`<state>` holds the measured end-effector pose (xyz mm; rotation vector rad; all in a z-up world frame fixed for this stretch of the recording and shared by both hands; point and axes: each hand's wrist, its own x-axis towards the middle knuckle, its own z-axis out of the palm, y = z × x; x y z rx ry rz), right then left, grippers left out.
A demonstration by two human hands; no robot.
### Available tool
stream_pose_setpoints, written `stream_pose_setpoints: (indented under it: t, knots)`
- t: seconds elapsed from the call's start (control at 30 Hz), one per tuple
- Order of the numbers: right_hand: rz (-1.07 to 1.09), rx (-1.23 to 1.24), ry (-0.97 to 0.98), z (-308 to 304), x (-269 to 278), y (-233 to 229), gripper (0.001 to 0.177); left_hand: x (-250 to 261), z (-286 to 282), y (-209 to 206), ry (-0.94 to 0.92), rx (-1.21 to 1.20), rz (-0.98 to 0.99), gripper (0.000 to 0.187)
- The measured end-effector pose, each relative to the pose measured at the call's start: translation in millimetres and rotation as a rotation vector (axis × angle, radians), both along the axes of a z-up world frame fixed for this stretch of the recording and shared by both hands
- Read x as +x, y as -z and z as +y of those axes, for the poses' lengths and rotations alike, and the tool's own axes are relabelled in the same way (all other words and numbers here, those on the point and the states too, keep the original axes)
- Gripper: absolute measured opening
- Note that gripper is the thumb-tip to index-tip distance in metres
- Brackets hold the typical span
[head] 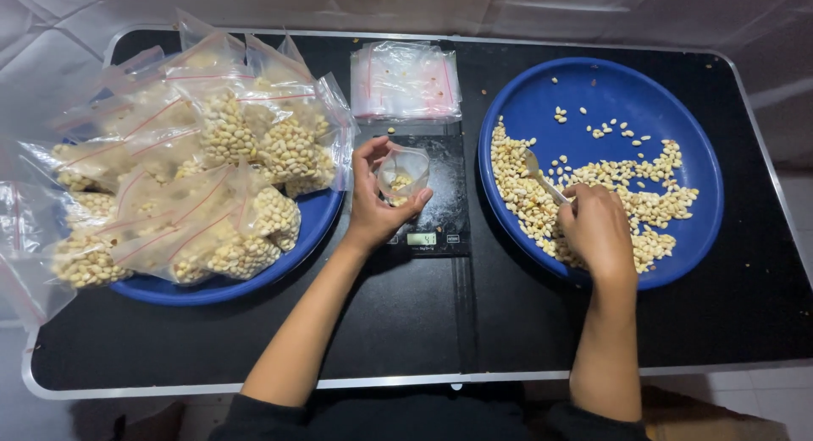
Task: Bagging and weighing seeds from a tray into small plastic bags using a spoon and a digital scale.
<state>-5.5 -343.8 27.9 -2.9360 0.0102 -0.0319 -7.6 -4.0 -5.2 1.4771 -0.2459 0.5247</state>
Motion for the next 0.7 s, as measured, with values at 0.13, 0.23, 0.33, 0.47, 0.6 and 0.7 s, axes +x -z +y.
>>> stream_pose_setpoints:
  t: [0.13,0.23,0.33,0.47,0.6,0.7]
  knots:
    - [0.005,0.045,0.008,12,-5,-12,0.027,0,-1,0,0.008,0.025,-0.015,0.097]
    - [-0.005,0.068,0.007,19,-8,-18,0.028,-1,0,-3,0.020,0.078,-0.026,0.101]
    - [-0.028,0.088,-0.003,24,-7,-20,0.029,1,1,-1,-0.001,0.127,-0.049,0.105]
    - [-0.056,0.152,0.009,24,-5,-16,0.031,2,1,0,-0.005,0.154,-0.061,0.106]
    - [-0.090,0.218,0.071,19,-2,-15,0.031,2,1,-2,-0.003,0.160,-0.055,0.104]
    - [-0.133,0.261,0.131,23,-5,-24,0.032,3,2,3,0.026,0.138,-0.051,0.101]
